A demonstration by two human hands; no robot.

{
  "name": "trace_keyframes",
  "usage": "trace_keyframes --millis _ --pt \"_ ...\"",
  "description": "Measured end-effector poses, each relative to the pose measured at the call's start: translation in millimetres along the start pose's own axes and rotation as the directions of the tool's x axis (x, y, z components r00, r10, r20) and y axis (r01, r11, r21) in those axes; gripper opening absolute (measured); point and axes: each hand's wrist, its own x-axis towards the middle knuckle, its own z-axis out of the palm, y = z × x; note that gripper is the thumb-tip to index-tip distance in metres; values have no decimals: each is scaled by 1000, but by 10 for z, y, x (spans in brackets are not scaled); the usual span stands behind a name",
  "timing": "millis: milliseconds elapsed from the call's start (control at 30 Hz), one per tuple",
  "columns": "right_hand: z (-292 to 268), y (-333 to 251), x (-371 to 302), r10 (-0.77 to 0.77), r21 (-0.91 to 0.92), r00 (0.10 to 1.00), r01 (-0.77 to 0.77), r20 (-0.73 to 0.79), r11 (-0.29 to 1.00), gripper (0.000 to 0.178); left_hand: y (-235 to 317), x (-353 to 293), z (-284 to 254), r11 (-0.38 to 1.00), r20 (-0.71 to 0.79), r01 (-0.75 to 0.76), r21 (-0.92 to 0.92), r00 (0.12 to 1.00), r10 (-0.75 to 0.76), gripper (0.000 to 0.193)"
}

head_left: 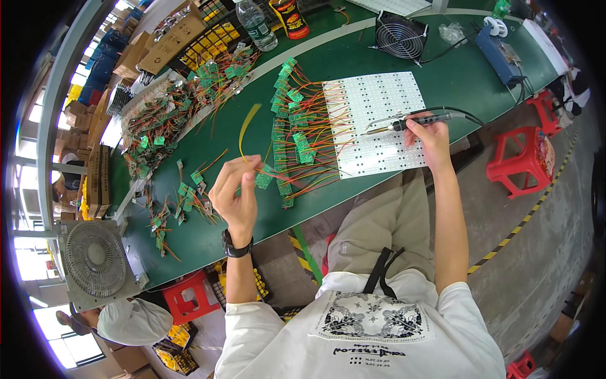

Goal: The person solders wires from small circuit boards onto a large circuit board panel using a soldering iron.

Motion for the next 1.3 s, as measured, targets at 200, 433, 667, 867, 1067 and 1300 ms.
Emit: trace_keyframes --millis 200,433,667,867,1067,1300 --pt "1 22 17 -5 4 1000 5 -1 1000 18 150 148 252 888 -31 184 -421 976 -217 14" --pt "14 -1 10 -1 16 1000 1 -6 1000 18 208 244 429 843 -2 228 -487 965 -263 40" --pt "1 13 3 -14 9 1000 15 -20 1000 18 88 405 557 763 309 441 -473 894 -325 20" --pt "29 -1 11 -6 22 1000 7 -23 1000 18 114 409 442 949 498 279 -148 850 -172 15" --pt "27 -5 28 2 14 999 -2 -36 1000 17 95 417 582 961 620 114 -251 781 69 14" --pt "23 17 25 1 0 1000 -1 -6 1000 17 78 216 956 977 615 178 -119 786 -69 17"
